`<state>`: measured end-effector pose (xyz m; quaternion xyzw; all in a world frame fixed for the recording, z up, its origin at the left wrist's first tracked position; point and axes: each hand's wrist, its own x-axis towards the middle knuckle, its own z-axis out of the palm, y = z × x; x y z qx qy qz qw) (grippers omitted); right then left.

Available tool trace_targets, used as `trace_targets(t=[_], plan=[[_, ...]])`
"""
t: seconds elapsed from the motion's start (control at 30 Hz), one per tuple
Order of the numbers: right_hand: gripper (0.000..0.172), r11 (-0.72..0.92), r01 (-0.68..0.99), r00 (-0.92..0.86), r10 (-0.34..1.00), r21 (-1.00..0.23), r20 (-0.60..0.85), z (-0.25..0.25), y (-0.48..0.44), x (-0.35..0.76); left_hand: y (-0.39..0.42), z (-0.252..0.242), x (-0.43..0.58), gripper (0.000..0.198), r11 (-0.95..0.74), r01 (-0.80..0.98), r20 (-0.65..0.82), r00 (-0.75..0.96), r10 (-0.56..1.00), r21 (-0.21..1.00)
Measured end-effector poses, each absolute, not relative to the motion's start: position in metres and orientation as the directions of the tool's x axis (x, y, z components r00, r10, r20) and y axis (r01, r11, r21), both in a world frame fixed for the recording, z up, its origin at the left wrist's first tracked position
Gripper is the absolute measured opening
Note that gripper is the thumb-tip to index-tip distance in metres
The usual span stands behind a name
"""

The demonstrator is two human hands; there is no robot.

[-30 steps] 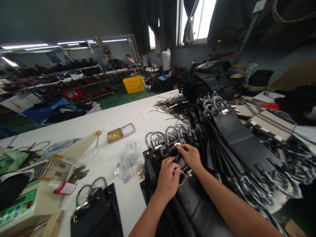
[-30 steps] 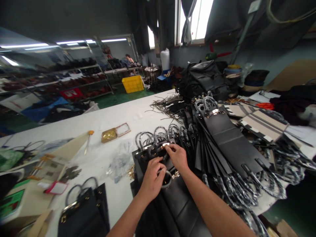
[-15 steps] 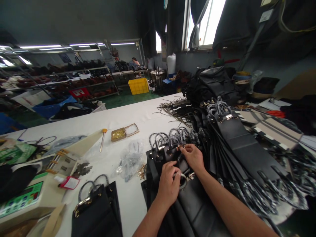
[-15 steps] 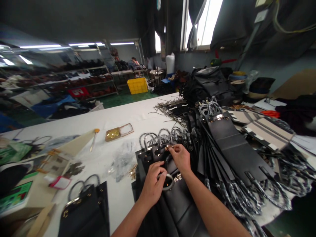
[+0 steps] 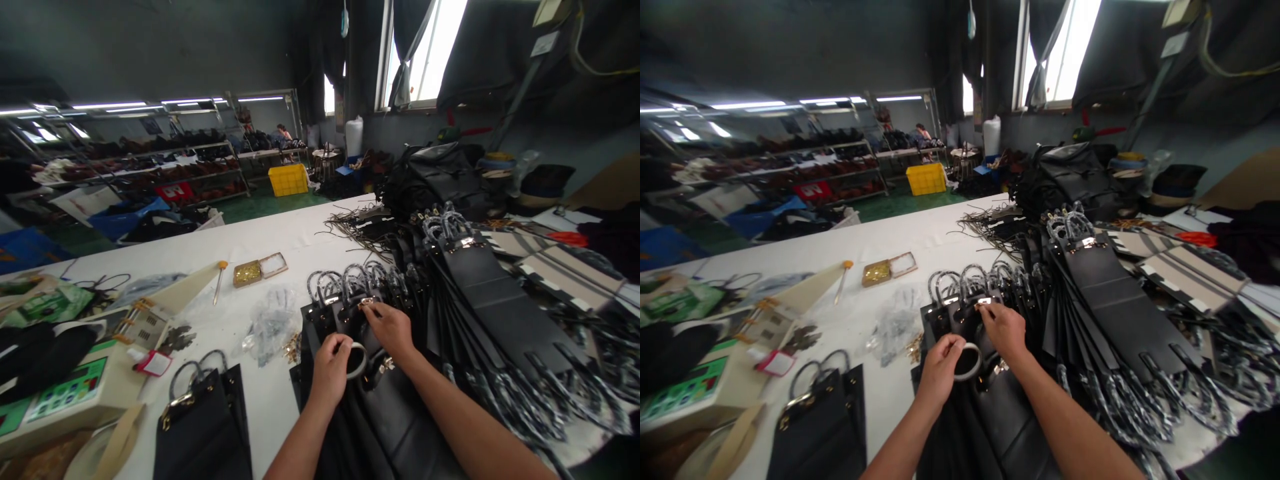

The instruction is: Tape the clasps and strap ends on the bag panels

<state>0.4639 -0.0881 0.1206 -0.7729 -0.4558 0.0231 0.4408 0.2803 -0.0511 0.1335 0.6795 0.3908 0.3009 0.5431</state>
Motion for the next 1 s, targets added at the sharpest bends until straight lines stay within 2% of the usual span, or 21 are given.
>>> trace_targets(t=[0.13, 0.23, 0.37, 0.47, 0.57, 0.67, 0.77, 0.83, 1.0], plan=[[0.025, -0.009, 0.619, 0.486, 0.79, -0.786, 0.374, 0.128, -0.104, 0.438, -0.066, 0.136, 0.25, 0.041, -0.091, 0.244, -0.033, 0.461, 0.887, 0.966], [0.021, 0.058, 0.528, 0.409, 0.857, -0.847, 0.314, 0.121, -0.121, 0.423, -0.084, 0.116, 0.209, 0.049, 0.05, 0.287, -0.157, 0.364, 0.918, 0.957], [0.023, -0.034, 0.441, 0.504, 0.836, -0.897, 0.216, 0.09, -0.15, 0.415, -0.112, 0.07, 0.155, 0.064, 0.304, 0.286, -0.365, 0.194, 0.91, 0.909], [0.028, -0.132, 0.32, 0.579, 0.811, -0.938, 0.083, 0.071, -0.167, 0.415, -0.125, 0.057, 0.129, 0.07, 0.392, 0.203, -0.414, 0.076, 0.907, 0.897], [0.031, -0.176, 0.231, 0.594, 0.805, -0.957, -0.004, 0.077, -0.177, 0.41, -0.125, 0.081, 0.118, 0.063, 0.252, 0.291, -0.279, 0.053, 0.959, 0.923], [0.028, -0.111, 0.244, 0.55, 0.834, -0.963, 0.044, 0.113, -0.178, 0.397, -0.123, 0.124, 0.128, 0.052, 0.095, 0.364, -0.171, 0.182, 0.968, 0.927], [0.022, 0.009, 0.286, 0.387, 0.914, -0.958, 0.124, 0.157, -0.173, 0.379, -0.121, 0.159, 0.156, 0.05, 0.061, 0.33, -0.174, 0.326, 0.929, 0.942], [0.017, 0.055, 0.289, 0.272, 0.952, -0.956, 0.137, 0.178, -0.17, 0.37, -0.12, 0.171, 0.175, 0.046, -0.011, 0.308, -0.118, 0.397, 0.91, 0.951], [0.014, -0.046, 0.206, 0.262, 0.965, -0.978, 0.01, 0.189, -0.164, 0.366, -0.118, 0.175, 0.198, 0.037, -0.289, 0.288, 0.097, 0.535, 0.839, 0.913]])
